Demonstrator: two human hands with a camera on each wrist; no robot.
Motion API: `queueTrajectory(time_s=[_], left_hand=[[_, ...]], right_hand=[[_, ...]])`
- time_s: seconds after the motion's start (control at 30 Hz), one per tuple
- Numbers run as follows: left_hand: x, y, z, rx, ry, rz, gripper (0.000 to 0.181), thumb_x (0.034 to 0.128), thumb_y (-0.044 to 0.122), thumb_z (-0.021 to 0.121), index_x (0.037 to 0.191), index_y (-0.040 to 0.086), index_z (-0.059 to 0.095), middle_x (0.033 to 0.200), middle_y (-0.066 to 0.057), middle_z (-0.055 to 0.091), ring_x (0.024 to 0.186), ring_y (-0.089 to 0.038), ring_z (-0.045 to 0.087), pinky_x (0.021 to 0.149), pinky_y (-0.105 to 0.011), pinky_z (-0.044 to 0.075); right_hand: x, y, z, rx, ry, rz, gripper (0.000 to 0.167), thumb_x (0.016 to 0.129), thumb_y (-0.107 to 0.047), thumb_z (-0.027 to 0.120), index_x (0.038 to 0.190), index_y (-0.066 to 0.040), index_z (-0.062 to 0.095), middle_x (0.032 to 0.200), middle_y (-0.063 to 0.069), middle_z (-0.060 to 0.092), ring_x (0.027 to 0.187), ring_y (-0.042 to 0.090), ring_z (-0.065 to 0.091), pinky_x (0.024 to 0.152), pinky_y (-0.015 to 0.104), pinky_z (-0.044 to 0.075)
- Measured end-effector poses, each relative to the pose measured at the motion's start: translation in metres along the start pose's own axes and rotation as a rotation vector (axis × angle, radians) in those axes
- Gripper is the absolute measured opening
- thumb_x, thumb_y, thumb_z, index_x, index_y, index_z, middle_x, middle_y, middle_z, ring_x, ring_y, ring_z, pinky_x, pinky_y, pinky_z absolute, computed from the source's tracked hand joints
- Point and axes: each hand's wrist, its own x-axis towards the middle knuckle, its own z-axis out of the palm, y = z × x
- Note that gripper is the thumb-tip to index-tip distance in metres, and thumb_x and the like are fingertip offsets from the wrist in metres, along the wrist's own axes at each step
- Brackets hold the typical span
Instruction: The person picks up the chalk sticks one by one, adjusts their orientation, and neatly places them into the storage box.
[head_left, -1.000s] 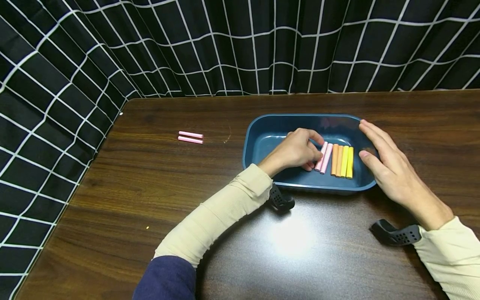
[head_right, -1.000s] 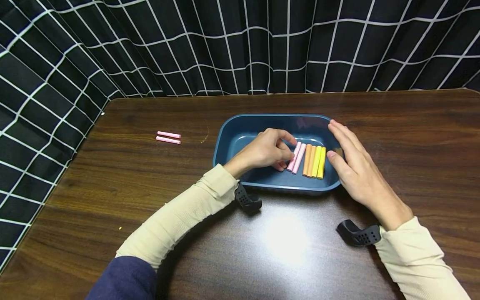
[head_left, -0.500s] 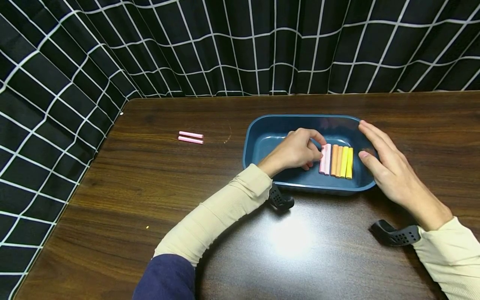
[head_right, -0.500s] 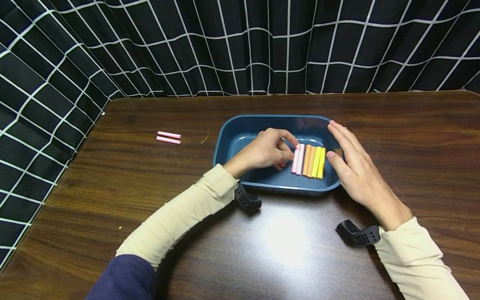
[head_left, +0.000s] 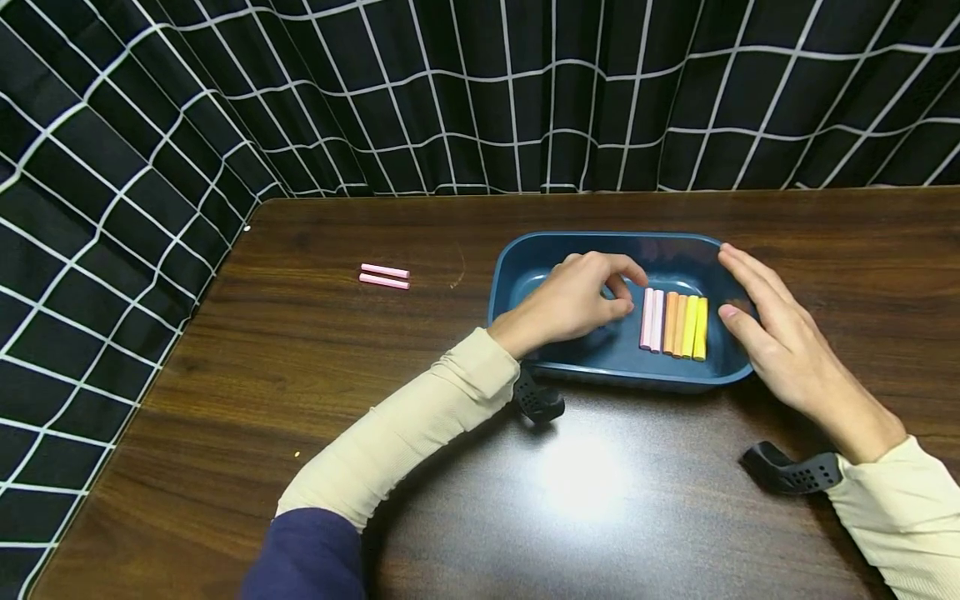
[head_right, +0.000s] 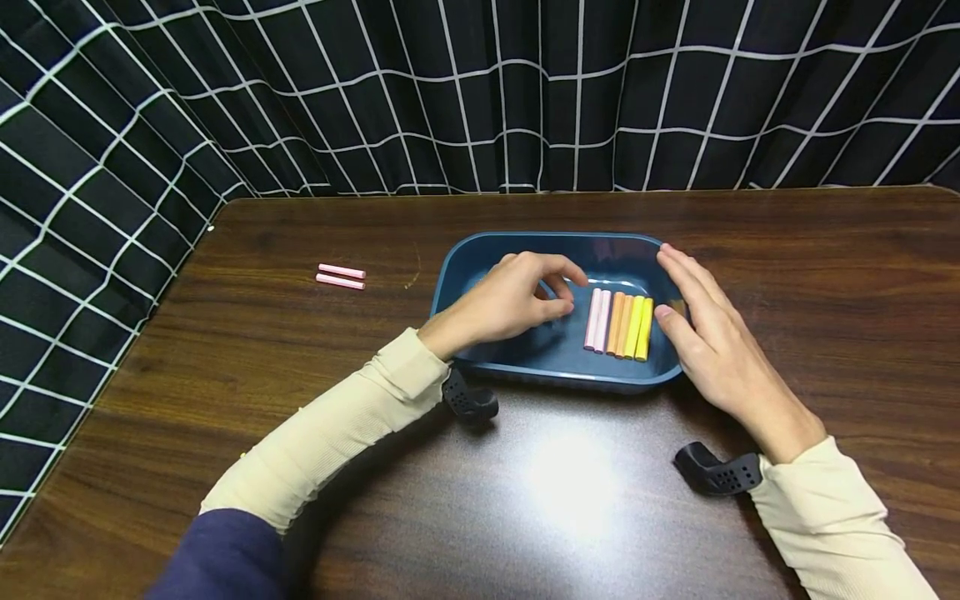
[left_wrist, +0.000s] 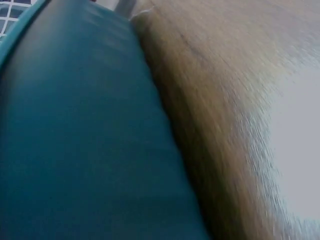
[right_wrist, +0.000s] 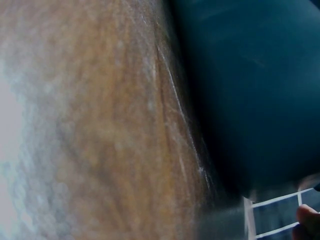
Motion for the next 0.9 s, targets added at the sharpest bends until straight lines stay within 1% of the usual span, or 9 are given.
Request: queueTrajectory(time_s=[0.07,0.3,0.4,0.57,0.73,0.8,0.9], left_hand=[[-0.004,-0.001,-0.004,0.024,0.015,0.014,0.031,0.0955,0.014,0.065,0.126,0.010,0.065,0.104,-0.003,0.072,0.087,-0.007,0.061,0.064,-0.015,0.042],[-0.021,-0.006,-0.020,0.085,0.074,0.048,0.030,0.0959,0.014,0.065,0.126,0.011,0.066,0.105,-0.002,0.071,0.086,-0.010,0.060,0.070,-0.017,0.046],[-0.027,-0.008,-0.028,0.111,0.093,0.059,0.029,0.0964,0.014,0.064,0.125,0.010,0.066,0.108,-0.004,0.072,0.090,-0.012,0.061,0.075,-0.019,0.047],[-0.037,-0.012,-0.042,0.129,0.128,0.059,0.028,0.0961,0.012,0.063,0.124,0.010,0.067,0.112,-0.005,0.072,0.095,-0.014,0.062,0.080,-0.021,0.047],[-0.045,-0.022,-0.053,0.133,0.173,0.051,0.028,0.0951,0.011,0.064,0.122,0.008,0.068,0.113,-0.006,0.072,0.099,-0.015,0.065,0.084,-0.025,0.050],[-0.048,-0.026,-0.058,0.136,0.184,0.040,0.028,0.0948,0.011,0.064,0.123,0.008,0.067,0.114,-0.007,0.072,0.099,-0.015,0.066,0.085,-0.026,0.050],[-0.052,-0.033,-0.064,0.143,0.195,0.019,0.029,0.0945,0.010,0.064,0.123,0.008,0.067,0.116,-0.007,0.071,0.098,-0.015,0.065,0.082,-0.027,0.051]], right_hand=[[0.000,0.000,0.000,0.000,-0.004,0.004,0.058,0.099,-0.007,0.049,0.155,-0.012,0.034,0.162,0.010,0.030,0.144,-0.006,0.023,0.113,0.009,0.013],[0.001,-0.001,0.000,-0.004,-0.002,-0.004,0.057,0.099,-0.007,0.049,0.154,-0.011,0.034,0.161,0.012,0.031,0.144,-0.007,0.023,0.113,0.008,0.014],[0.000,-0.001,-0.001,-0.011,-0.005,0.000,0.056,0.099,-0.008,0.048,0.154,-0.010,0.035,0.161,0.014,0.031,0.147,-0.004,0.020,0.114,0.009,0.012],[0.000,-0.001,-0.001,-0.015,-0.001,-0.002,0.055,0.100,-0.008,0.048,0.153,-0.008,0.036,0.160,0.016,0.033,0.151,0.002,0.015,0.118,0.013,0.009],[-0.001,-0.003,-0.001,-0.026,0.031,-0.045,0.053,0.099,-0.005,0.049,0.151,-0.008,0.039,0.157,0.015,0.038,0.150,0.001,0.018,0.118,0.012,0.011],[-0.001,-0.004,-0.001,-0.032,0.039,-0.060,0.053,0.099,-0.004,0.050,0.151,-0.009,0.040,0.157,0.015,0.039,0.150,0.000,0.019,0.117,0.011,0.013],[-0.001,-0.004,-0.001,-0.031,0.036,-0.062,0.053,0.099,-0.005,0.050,0.151,-0.008,0.040,0.157,0.014,0.039,0.149,-0.002,0.020,0.117,0.011,0.013]])
